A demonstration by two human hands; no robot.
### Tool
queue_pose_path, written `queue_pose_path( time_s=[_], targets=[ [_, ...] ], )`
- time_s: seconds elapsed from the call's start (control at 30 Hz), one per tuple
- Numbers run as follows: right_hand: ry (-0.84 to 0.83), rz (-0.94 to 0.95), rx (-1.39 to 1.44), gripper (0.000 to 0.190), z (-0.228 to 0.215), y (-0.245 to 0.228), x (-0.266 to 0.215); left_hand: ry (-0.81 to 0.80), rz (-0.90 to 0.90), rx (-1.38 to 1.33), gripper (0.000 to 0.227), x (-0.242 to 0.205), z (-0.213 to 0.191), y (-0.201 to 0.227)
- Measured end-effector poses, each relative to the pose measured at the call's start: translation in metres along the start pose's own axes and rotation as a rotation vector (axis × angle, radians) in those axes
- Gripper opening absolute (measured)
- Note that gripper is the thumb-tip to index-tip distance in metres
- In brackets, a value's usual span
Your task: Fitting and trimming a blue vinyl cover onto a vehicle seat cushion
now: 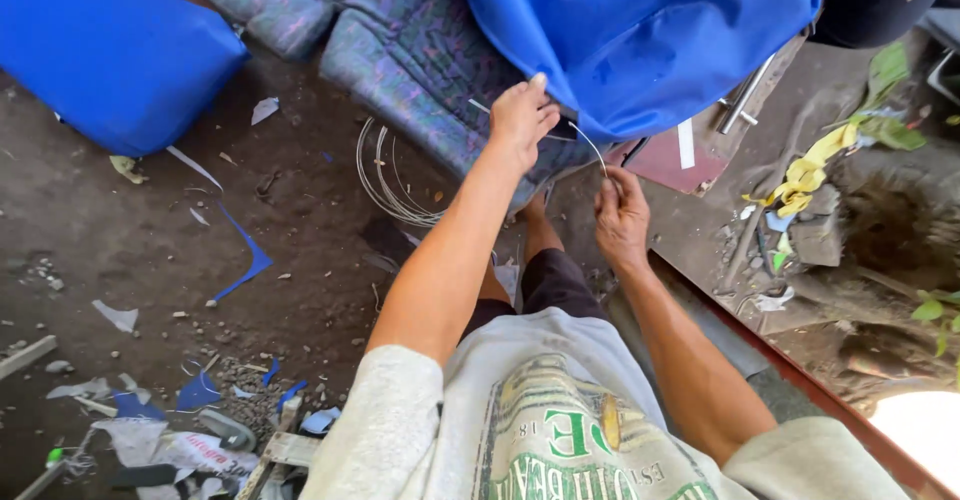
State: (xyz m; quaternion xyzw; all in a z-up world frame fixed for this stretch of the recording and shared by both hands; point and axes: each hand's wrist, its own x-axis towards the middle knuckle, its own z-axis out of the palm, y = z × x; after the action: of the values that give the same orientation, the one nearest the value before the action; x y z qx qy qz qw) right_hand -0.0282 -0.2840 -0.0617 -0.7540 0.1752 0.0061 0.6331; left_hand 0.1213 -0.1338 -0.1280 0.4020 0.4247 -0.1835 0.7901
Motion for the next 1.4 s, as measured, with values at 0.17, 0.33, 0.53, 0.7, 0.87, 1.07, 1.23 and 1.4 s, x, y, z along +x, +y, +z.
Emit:
queue_pose_path(
  time_s=[0.17, 0.33, 0.53, 0.7, 0.87, 1.07, 1.23, 1.4],
  targets=[
    [-0.004, 0.035, 0.006, 0.021, 0.009, 0.025, 0.026, 0.16, -0.024, 0.161, 0.05, 0.022, 0.014, -0.017],
    [-0.021, 0.023, -0.075, 0.02, -0.004, 0.004, 0.03, 0.204, -0.088, 0.112, 0.045, 0.016, 0.0, -0.016],
    [-0.063, 0.087, -0.049, 0.019, -0.007, -0.013, 0.027, 0.048, -0.172, -0.096, 0.022, -0.015, -0.012, 0.003],
    [-0.089, 0.096, -0.04, 0.02, 0.0, -0.015, 0.026, -0.072, -0.039, -0.157, 0.012, -0.034, -0.009, 0.009],
    [-0.041, 0.091, -0.036, 0.02, 0.001, -0.035, 0.018, -0.146, -0.033, -0.216, 0.021, -0.026, -0.009, 0.004],
    [-0.064, 0.029, -0.039, 0.033, 0.011, -0.069, 0.004, -0.155, 0.119, 0.009, 0.058, -0.036, -0.006, 0.012],
    [-0.071, -0.075, -0.029, 0.041, 0.01, -0.083, 0.027, -0.04, 0.809, 0.862, 0.101, -0.081, -0.002, 0.063],
    [-0.261, -0.02, 0.055, 0.032, 0.0, -0.098, 0.045, -0.354, 1.433, 1.772, 0.079, -0.073, -0.004, 0.104]
  ],
)
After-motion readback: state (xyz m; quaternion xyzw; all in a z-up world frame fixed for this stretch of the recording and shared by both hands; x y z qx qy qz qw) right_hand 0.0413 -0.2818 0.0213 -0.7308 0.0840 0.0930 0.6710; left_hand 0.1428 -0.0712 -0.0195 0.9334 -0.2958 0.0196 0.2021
